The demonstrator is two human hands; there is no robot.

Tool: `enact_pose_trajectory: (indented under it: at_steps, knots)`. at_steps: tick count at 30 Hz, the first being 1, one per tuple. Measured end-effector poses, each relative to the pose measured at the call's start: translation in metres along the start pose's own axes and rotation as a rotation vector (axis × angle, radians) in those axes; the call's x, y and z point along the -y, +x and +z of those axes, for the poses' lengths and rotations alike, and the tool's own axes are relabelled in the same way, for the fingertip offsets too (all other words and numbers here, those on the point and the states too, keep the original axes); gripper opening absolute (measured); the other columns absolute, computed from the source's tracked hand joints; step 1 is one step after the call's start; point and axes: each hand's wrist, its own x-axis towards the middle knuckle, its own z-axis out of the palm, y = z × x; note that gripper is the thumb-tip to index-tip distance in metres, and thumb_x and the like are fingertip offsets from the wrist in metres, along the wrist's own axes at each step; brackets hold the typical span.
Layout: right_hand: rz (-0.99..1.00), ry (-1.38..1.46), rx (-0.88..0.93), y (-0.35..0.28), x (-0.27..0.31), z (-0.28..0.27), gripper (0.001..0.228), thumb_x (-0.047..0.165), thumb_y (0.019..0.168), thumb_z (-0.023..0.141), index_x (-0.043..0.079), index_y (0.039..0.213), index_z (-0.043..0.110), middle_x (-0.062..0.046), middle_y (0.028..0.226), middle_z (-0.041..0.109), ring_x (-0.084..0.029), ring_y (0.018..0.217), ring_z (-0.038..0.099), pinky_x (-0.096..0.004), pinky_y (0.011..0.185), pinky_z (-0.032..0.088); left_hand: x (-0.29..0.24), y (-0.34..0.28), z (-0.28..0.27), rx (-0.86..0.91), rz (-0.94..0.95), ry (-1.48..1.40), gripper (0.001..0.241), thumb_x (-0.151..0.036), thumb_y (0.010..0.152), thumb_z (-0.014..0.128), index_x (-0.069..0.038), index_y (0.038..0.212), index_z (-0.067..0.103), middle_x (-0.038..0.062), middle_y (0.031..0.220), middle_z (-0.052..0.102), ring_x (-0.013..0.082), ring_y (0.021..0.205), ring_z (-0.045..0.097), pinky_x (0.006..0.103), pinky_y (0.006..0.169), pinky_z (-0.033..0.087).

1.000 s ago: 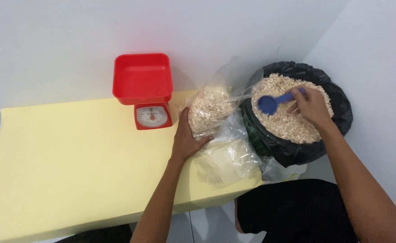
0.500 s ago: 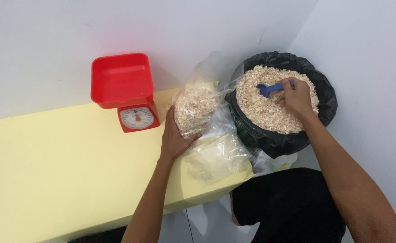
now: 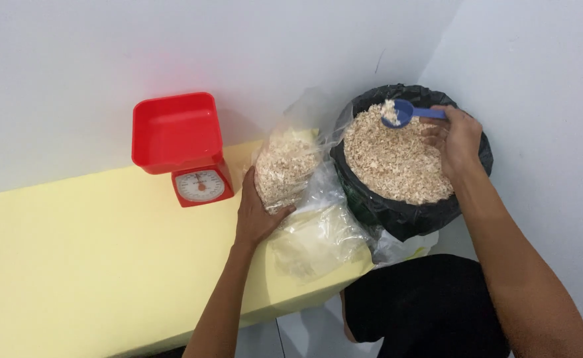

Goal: The person uses a blue scoop to transfer animal feed from a large container into a plastic bag, holding the bag open with one hand while filling it.

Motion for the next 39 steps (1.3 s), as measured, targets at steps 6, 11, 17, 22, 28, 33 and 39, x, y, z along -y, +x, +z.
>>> enact_pose_trajectory:
  at_steps: [6, 11, 17, 22, 28, 33, 39]
  knots:
    - [-0.07, 0.049, 0.088, -0.039, 0.062, 0.053, 0.03, 0.032, 0.104, 0.047, 0.013, 0.118, 0.065, -0.009, 0.1, 0.077, -0.011, 0.069, 0.075, -0.018, 0.055, 0.06, -0.004, -0.002, 0.0, -0.017, 0.029, -0.014, 0.13, -0.052, 0.062, 0.093, -0.013, 0.16, 0.017, 0.014, 0.165, 0.027, 0.0345, 0.153, 0.027, 0.0454, 0.129, 0.025]
    - [-0.274, -0.071, 0.226, -0.073, 0.081, 0.102, 0.025, 0.022, 0.107, 0.047, 0.009, 0.116, 0.067, -0.016, 0.094, 0.075, -0.016, 0.063, 0.073, -0.021, 0.048, 0.056, 0.009, 0.002, 0.004, -0.009, 0.028, 0.004, 0.134, -0.057, 0.061, 0.092, -0.015, 0.161, 0.015, 0.011, 0.166, 0.025, 0.0309, 0.154, 0.026, 0.0429, 0.129, 0.024]
    - [-0.724, -0.43, 0.513, -0.098, 0.089, 0.13, 0.02, 0.004, 0.111, 0.053, -0.003, 0.116, 0.072, -0.025, 0.089, 0.072, -0.028, 0.053, 0.07, -0.032, 0.043, 0.055, -0.003, 0.002, -0.004, 0.003, 0.007, -0.014, 0.134, -0.056, 0.06, 0.092, -0.014, 0.161, 0.014, 0.013, 0.166, 0.026, 0.0333, 0.154, 0.026, 0.0445, 0.13, 0.023]
    - [-0.676, -0.388, 0.583, -0.101, 0.08, 0.137, 0.025, 0.004, 0.112, 0.048, -0.009, 0.12, 0.068, -0.027, 0.094, 0.071, -0.032, 0.057, 0.071, -0.036, 0.044, 0.057, 0.006, 0.002, 0.0, 0.007, -0.004, -0.013, 0.134, -0.056, 0.06, 0.092, -0.015, 0.161, 0.015, 0.012, 0.166, 0.026, 0.0323, 0.154, 0.027, 0.0428, 0.13, 0.023]
    - [-0.552, -0.563, 0.692, -0.119, 0.081, 0.153, 0.026, 0.009, 0.107, 0.054, -0.012, 0.112, 0.069, -0.033, 0.089, 0.07, -0.037, 0.058, 0.072, -0.037, 0.045, 0.059, 0.011, 0.004, 0.001, 0.011, 0.002, -0.023, 0.136, -0.056, 0.059, 0.093, -0.015, 0.161, 0.013, 0.012, 0.166, 0.025, 0.032, 0.154, 0.026, 0.0427, 0.13, 0.023]
    - [-0.532, -0.411, 0.735, -0.118, 0.075, 0.16, 0.025, 0.01, 0.108, 0.054, -0.009, 0.108, 0.071, -0.023, 0.08, 0.07, -0.03, 0.058, 0.072, -0.035, 0.048, 0.061, 0.01, 0.002, 0.0, 0.005, -0.007, -0.051, 0.144, -0.058, 0.056, 0.093, -0.015, 0.162, 0.007, 0.01, 0.17, 0.016, 0.0285, 0.156, 0.02, 0.0377, 0.132, 0.018]
    - [-0.856, -0.85, 0.67, -0.123, 0.082, 0.166, 0.029, 0.014, 0.106, 0.057, -0.002, 0.086, 0.071, -0.017, 0.059, 0.063, -0.03, 0.046, 0.063, -0.037, 0.045, 0.043, 0.018, 0.003, 0.004, 0.016, 0.005, -0.022, 0.141, -0.053, 0.057, 0.094, -0.014, 0.162, 0.008, 0.011, 0.169, 0.018, 0.0301, 0.156, 0.022, 0.0389, 0.132, 0.017]
